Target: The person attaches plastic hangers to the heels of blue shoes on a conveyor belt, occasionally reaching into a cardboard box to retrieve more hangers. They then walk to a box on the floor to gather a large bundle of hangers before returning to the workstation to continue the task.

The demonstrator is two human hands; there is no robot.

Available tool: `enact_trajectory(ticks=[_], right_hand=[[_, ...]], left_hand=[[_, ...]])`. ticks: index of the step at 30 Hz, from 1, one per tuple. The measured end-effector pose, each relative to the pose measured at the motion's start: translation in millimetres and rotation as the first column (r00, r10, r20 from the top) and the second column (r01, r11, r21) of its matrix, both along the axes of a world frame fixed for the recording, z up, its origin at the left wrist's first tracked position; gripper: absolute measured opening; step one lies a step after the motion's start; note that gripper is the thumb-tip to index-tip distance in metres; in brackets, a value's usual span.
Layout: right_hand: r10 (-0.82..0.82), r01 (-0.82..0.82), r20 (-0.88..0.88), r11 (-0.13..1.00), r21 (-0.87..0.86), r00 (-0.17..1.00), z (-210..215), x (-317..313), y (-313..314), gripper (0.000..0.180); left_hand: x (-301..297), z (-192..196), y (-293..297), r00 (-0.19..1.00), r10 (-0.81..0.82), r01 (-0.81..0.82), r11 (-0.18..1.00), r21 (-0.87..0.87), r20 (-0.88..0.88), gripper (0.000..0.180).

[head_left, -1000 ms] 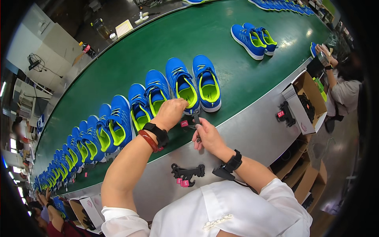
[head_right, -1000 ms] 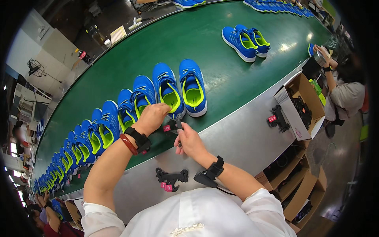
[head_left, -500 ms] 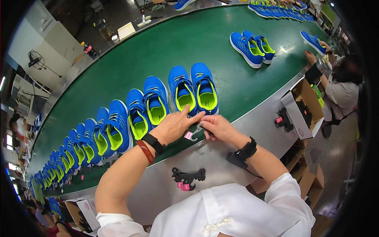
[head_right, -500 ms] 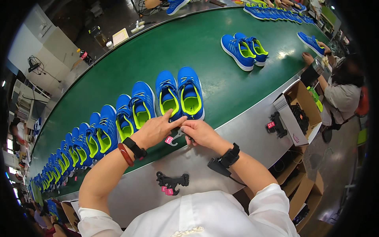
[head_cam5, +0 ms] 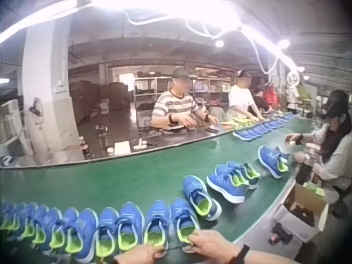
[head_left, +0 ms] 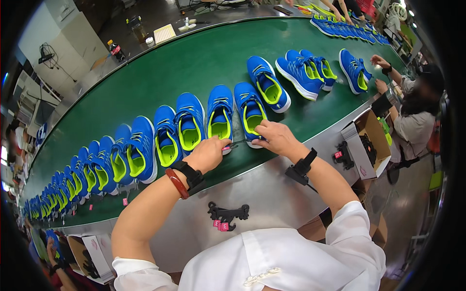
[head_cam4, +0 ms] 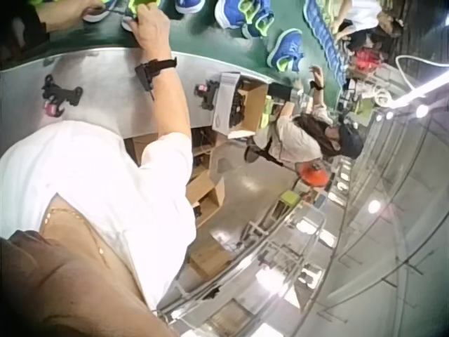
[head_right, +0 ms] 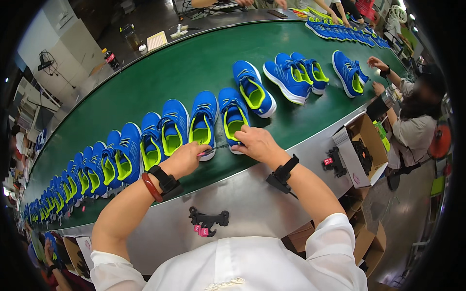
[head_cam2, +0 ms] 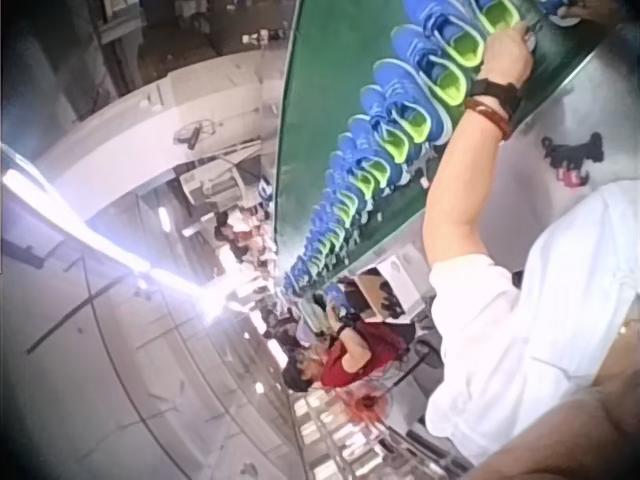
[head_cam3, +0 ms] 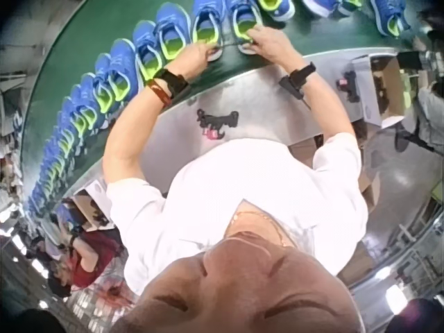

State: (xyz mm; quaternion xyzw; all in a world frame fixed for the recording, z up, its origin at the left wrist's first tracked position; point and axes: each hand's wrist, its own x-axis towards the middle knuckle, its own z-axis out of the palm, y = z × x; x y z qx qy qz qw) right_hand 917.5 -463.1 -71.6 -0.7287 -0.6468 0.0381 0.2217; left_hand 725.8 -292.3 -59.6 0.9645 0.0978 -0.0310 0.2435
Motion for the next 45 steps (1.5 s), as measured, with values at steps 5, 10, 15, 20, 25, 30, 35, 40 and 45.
enact_trajectory(ticks=[5, 10, 15, 20, 25, 30, 35, 40, 45], right_hand=[[0.109, -0.111, 0.182, 0.994, 0.006, 0.977, 9, 2, 14, 0.027], [0.170, -0.156, 0.255, 0.985, -0.075, 0.952, 16, 4, 24, 0.025], [0.231, -0.205, 0.373, 0.973, -0.109, 0.899, 17, 6, 31, 0.025], [0.179, -0.159, 0.289, 0.983, -0.090, 0.940, 20, 14, 32, 0.023], [0.189, -0.169, 0.288, 0.981, -0.093, 0.939, 21, 13, 33, 0.023], [0.217, -0.188, 0.305, 0.975, -0.122, 0.927, 18, 4, 40, 0.023], [0.194, -0.142, 0.340, 0.975, -0.171, 0.920, 14, 2, 50, 0.023], [0.021, -0.020, -0.072, 1.000, 0.022, 0.997, -9, 26, 51, 0.033], [-0.107, 0.136, -0.255, 0.986, 0.098, 0.961, -11, 9, 19, 0.050]], left_hand=[[7, 6, -6, 0.997, 0.066, -0.068, 0.997, -0.030, -0.037, 0.037], [8, 1, -7, 0.992, 0.116, -0.119, 0.992, -0.045, -0.056, 0.035], [10, 1, -8, 0.981, 0.170, -0.179, 0.980, -0.082, -0.098, 0.033], [10, 1, -10, 0.977, 0.185, -0.195, 0.977, -0.088, -0.105, 0.032], [11, 2, -10, 0.976, 0.176, -0.184, 0.982, -0.050, -0.126, 0.033], [11, -5, -11, 0.971, 0.209, -0.215, 0.976, -0.043, -0.114, 0.031], [11, 0, -11, 0.968, 0.220, -0.241, 0.948, -0.210, -0.120, 0.027], [20, 7, -18, 0.961, 0.261, -0.237, 0.948, -0.211, 0.094, 0.046], [9, 5, -12, 0.979, 0.158, -0.155, 0.987, 0.037, -0.129, 0.062]])
